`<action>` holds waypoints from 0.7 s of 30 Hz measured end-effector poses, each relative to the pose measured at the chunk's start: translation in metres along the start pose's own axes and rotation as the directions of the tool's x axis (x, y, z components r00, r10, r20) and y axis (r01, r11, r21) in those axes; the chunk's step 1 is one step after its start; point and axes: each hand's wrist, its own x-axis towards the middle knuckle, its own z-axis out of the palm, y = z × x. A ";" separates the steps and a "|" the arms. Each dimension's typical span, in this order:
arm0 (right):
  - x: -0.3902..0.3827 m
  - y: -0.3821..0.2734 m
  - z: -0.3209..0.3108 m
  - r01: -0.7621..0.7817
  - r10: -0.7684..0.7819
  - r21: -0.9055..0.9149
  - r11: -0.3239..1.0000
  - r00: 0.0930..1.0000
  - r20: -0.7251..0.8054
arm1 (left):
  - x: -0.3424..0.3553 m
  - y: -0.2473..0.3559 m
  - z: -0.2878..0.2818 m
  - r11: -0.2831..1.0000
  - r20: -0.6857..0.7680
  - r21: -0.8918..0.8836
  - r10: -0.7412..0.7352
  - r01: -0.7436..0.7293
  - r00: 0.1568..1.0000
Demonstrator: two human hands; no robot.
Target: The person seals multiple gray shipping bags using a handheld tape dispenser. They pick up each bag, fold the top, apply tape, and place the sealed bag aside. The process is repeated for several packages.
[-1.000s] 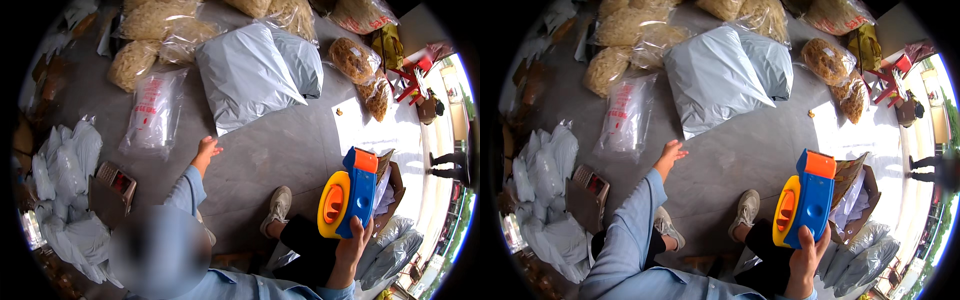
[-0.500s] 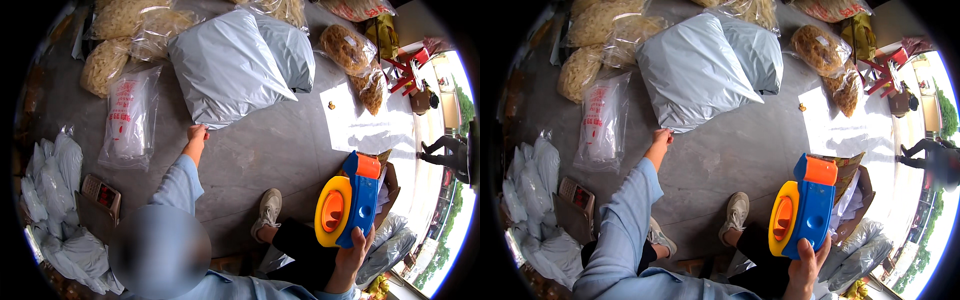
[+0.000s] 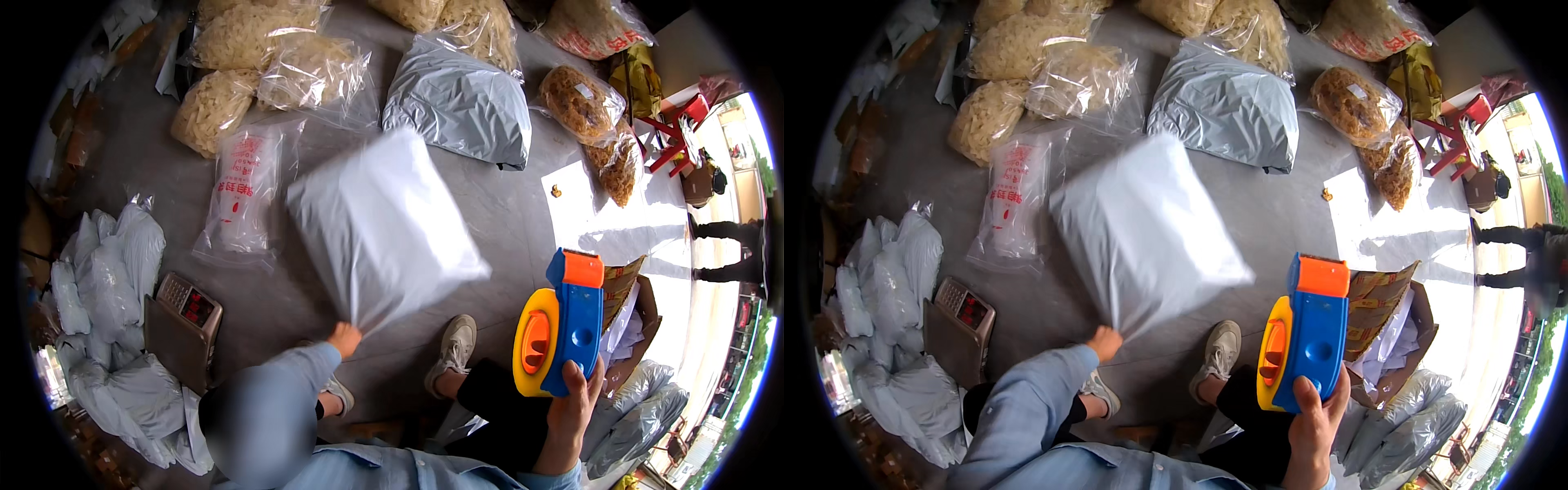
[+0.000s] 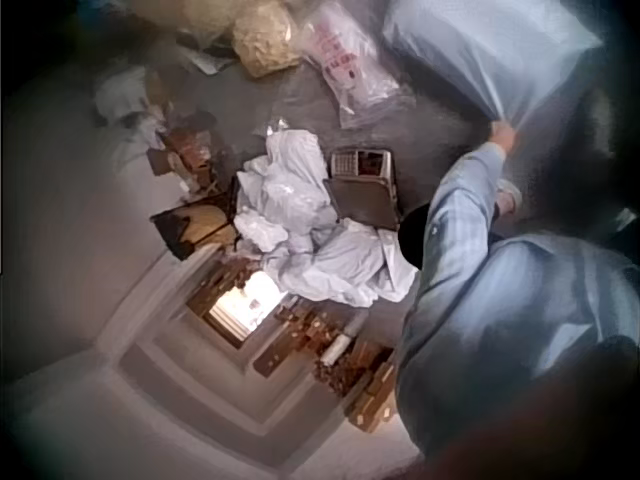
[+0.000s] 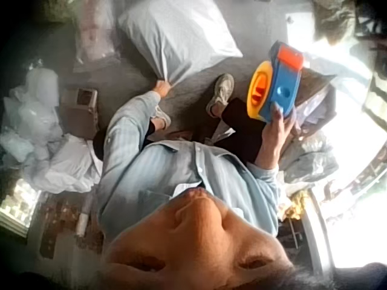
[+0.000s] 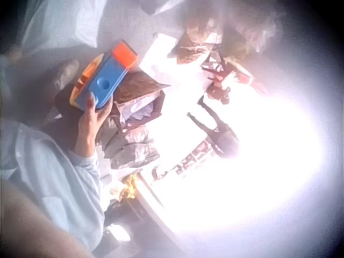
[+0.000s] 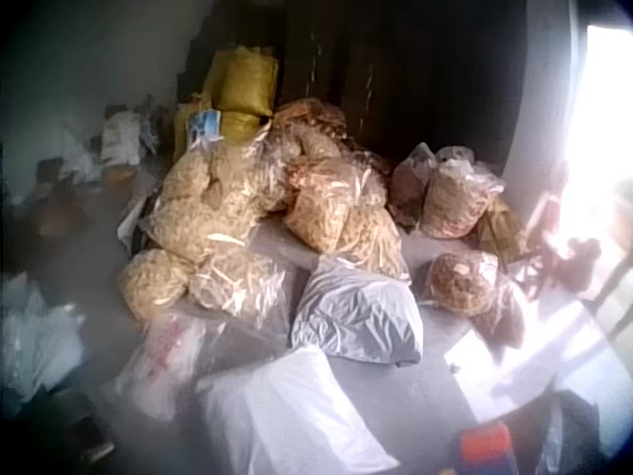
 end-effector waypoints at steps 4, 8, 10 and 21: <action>-0.001 0.003 0.003 0.013 -0.013 0.008 1.000 1.000 -0.001 | -0.014 0.038 -0.002 0.938 0.633 -0.166 0.337 -0.303 0.696; -0.005 0.002 0.001 0.025 -0.025 0.024 0.999 1.000 -0.013 | 0.026 0.082 -0.089 0.346 0.298 -0.937 0.866 -0.050 0.402; -0.007 0.004 -0.002 0.034 -0.033 0.025 0.999 0.999 -0.040 | 0.029 0.077 -0.174 -0.080 -0.290 -0.943 0.668 -0.322 0.685; -0.022 -0.006 -0.014 -0.026 0.022 0.055 0.998 0.997 0.071 | 0.089 -0.009 -0.245 0.776 -0.516 -0.596 -0.566 0.204 0.643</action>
